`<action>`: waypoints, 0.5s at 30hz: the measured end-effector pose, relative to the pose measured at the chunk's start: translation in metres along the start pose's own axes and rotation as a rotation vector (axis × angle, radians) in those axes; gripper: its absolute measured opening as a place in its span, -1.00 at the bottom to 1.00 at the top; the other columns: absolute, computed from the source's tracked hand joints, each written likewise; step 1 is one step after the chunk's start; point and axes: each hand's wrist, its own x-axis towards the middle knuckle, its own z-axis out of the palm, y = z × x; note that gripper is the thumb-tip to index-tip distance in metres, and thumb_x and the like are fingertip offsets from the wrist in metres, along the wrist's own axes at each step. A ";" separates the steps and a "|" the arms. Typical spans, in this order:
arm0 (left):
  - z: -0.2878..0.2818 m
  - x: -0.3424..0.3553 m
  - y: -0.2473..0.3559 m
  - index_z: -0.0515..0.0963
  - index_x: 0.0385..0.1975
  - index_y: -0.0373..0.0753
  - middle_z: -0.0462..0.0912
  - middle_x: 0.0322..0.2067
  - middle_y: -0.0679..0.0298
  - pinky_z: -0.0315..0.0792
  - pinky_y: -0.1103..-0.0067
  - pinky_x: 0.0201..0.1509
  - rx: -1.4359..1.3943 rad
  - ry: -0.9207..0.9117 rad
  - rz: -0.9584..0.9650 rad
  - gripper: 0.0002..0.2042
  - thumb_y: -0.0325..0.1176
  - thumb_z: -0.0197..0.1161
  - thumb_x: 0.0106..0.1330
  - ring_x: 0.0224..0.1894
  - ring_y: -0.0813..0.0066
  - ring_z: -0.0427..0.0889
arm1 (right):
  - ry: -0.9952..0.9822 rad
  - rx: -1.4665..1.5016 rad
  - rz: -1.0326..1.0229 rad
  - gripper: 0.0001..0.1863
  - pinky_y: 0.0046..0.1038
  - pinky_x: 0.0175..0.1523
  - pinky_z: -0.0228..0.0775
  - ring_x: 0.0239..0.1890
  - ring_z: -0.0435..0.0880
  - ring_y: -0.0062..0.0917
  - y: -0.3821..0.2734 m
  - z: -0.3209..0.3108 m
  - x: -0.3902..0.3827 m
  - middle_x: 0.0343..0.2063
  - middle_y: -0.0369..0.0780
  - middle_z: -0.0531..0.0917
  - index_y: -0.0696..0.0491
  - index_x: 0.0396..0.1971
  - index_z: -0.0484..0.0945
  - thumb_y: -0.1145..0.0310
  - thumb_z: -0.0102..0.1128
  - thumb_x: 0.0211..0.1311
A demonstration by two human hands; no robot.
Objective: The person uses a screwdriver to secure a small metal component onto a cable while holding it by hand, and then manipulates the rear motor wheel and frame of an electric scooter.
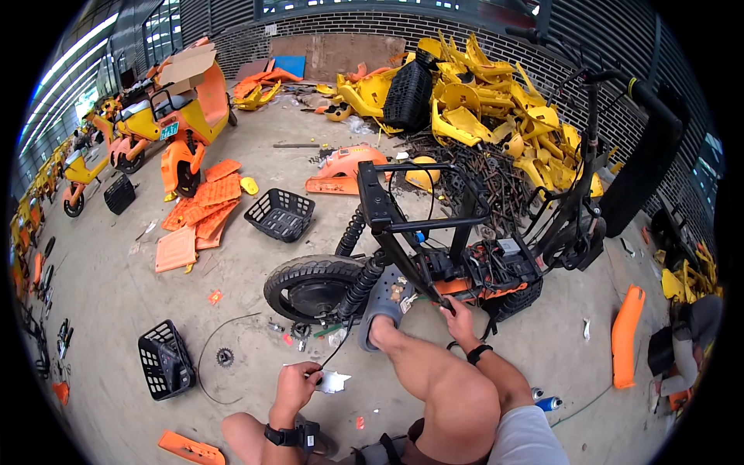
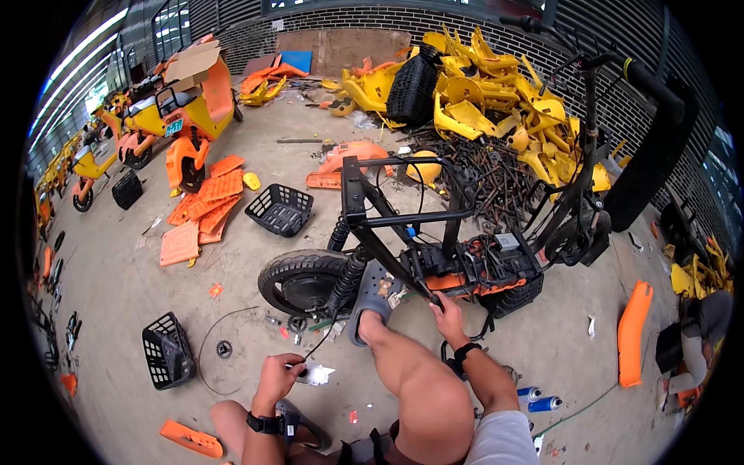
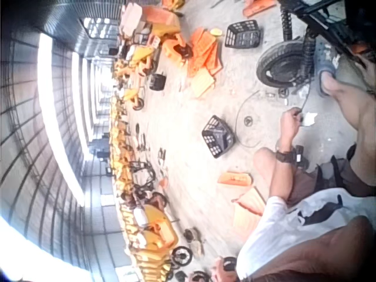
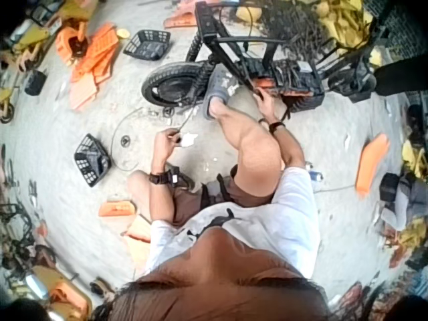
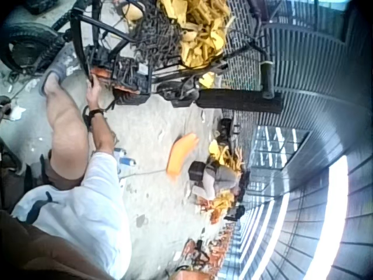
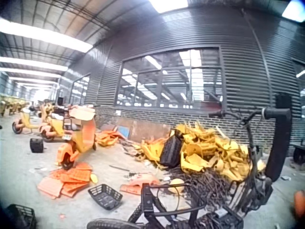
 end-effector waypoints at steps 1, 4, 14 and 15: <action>-0.003 0.000 0.003 0.69 -0.30 -0.33 0.72 -0.44 0.05 0.54 0.48 -0.29 0.004 -0.001 -0.019 -0.84 -0.44 0.36 0.14 -0.43 0.25 0.72 | 0.018 -0.030 0.000 -0.62 -0.34 -0.14 0.47 -0.25 0.66 -0.16 -0.004 0.002 -0.001 -0.28 -0.06 0.68 0.05 0.00 0.54 0.40 0.31 0.14; -0.003 0.003 0.014 0.69 -0.30 -0.34 0.73 -0.43 0.06 0.54 0.50 -0.27 0.025 0.001 -0.040 -0.84 -0.45 0.36 0.15 -0.41 0.29 0.72 | 0.030 -0.101 -0.141 -0.64 -0.28 -0.02 0.42 -0.14 0.60 -0.10 0.001 0.003 0.007 -0.20 -0.01 0.62 0.14 0.00 0.49 0.42 0.22 0.20; 0.000 0.008 0.006 0.68 -0.33 -0.35 0.71 -0.45 0.02 0.54 0.47 -0.32 0.028 0.020 0.014 -0.87 -0.49 0.35 0.14 -0.45 0.22 0.72 | -0.080 -0.056 -0.037 -0.85 -0.28 -0.17 0.44 -0.32 0.61 -0.16 -0.023 0.006 0.010 -0.39 -0.07 0.60 0.15 -0.25 0.49 0.47 0.05 0.19; 0.000 0.011 0.007 0.68 -0.33 -0.35 0.71 -0.45 0.03 0.54 0.47 -0.32 0.022 0.015 0.016 -0.87 -0.49 0.34 0.14 -0.45 0.23 0.72 | -0.068 -0.030 -0.015 -0.85 -0.26 -0.21 0.44 -0.35 0.61 -0.14 -0.023 0.006 0.011 -0.41 -0.06 0.61 0.13 -0.26 0.50 0.41 0.06 0.22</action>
